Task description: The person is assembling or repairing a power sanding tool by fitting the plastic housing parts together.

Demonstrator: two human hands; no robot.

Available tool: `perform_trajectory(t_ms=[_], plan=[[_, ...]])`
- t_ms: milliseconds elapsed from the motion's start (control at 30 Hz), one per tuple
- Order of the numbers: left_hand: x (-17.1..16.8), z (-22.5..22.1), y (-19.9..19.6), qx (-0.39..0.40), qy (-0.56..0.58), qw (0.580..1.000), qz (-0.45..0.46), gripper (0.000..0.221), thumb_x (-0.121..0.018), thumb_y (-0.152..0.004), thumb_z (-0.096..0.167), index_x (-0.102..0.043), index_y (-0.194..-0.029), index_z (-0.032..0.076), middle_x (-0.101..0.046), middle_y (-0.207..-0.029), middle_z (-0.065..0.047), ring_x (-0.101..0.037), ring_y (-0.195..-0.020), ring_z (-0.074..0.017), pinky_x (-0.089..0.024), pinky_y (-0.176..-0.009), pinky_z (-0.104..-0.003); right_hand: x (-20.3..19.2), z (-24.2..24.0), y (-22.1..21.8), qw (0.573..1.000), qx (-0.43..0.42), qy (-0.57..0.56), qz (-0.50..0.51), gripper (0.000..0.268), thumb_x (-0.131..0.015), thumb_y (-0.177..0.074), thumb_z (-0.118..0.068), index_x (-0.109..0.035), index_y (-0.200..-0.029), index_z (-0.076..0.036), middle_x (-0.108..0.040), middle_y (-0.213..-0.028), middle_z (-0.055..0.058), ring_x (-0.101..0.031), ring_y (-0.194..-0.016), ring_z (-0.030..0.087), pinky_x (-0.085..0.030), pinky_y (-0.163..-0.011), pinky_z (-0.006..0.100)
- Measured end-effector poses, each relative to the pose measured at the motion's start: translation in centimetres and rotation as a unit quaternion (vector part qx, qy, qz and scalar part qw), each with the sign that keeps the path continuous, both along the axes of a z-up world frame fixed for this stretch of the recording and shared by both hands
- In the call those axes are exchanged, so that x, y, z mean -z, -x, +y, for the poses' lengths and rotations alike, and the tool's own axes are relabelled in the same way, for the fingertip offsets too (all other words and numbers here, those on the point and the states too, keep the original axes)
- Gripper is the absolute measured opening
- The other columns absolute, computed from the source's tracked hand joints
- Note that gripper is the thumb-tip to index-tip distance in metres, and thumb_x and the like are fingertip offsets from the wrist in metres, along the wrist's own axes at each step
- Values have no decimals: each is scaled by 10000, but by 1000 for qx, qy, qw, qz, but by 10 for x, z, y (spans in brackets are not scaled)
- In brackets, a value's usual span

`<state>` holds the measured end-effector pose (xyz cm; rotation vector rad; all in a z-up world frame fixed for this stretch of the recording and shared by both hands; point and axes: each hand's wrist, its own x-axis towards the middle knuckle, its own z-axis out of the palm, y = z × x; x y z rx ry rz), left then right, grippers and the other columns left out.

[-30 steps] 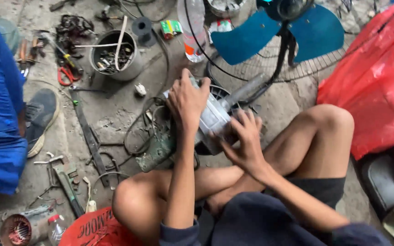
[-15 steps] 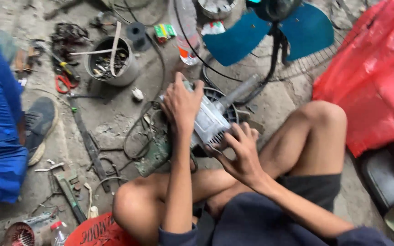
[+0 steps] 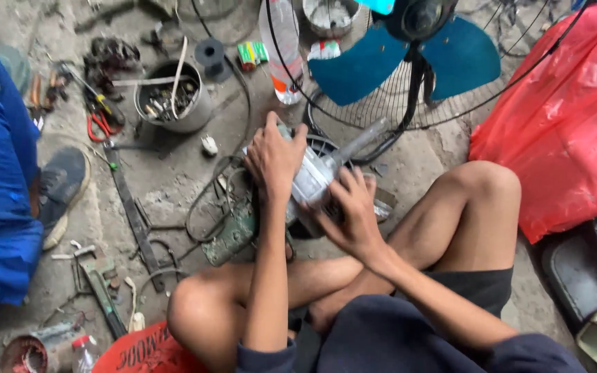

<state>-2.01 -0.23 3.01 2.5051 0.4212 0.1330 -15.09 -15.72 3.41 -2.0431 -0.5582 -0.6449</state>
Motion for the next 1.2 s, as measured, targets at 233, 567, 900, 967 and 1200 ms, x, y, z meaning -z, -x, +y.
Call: perform_trajectory(t_ms=[233,567,900,967,1200], plan=[[0,1,-1,-5,11,1000,22,527,-621,-927,597,-749,-1251,201,-822,-1180,-271,-805,-1143,-578,-599,-974,-699,1,-1,0,999,13,32,14,434,-919,-979,-299,-513,-912,-163,-445,-952,53,-508,-931,340,-328,-888,446],[0,5,-1,-2,4,1000,30,509,-614,-942,590,-749,-1219,186,-831,-1170,-265,-809,-1128,-568,-604,-989,-692,-13,3,3,999,-1,35,33,389,-901,-830,-149,-542,-978,-174,-451,-966,39,-541,-958,322,-351,-903,455],[2,3,0,0,9,1000,10,507,-631,-950,560,-768,-1229,161,-829,-1194,-279,-800,-1160,-578,-598,-1007,-693,5,-2,6,996,33,82,11,287,-917,-963,-323,-675,-1037,-188,-561,-1008,40,-580,-985,326,-393,-894,466],[6,5,-3,-5,13,1000,10,508,-640,-926,559,-767,-1213,160,-827,-1181,-274,-804,-1140,-582,-603,-984,-699,4,-2,10,988,46,144,20,353,-950,-855,-288,-659,-1026,-185,-603,-1033,48,-612,-1035,321,-407,-916,490],[-3,4,2,5,-7,999,37,580,-597,-954,562,-775,-1341,168,-824,-1247,-283,-796,-1175,-583,-592,-1032,-687,-8,-2,4,978,60,196,-46,332,-892,-974,-383,-655,-1029,-157,-574,-981,57,-614,-963,322,-425,-857,470]])
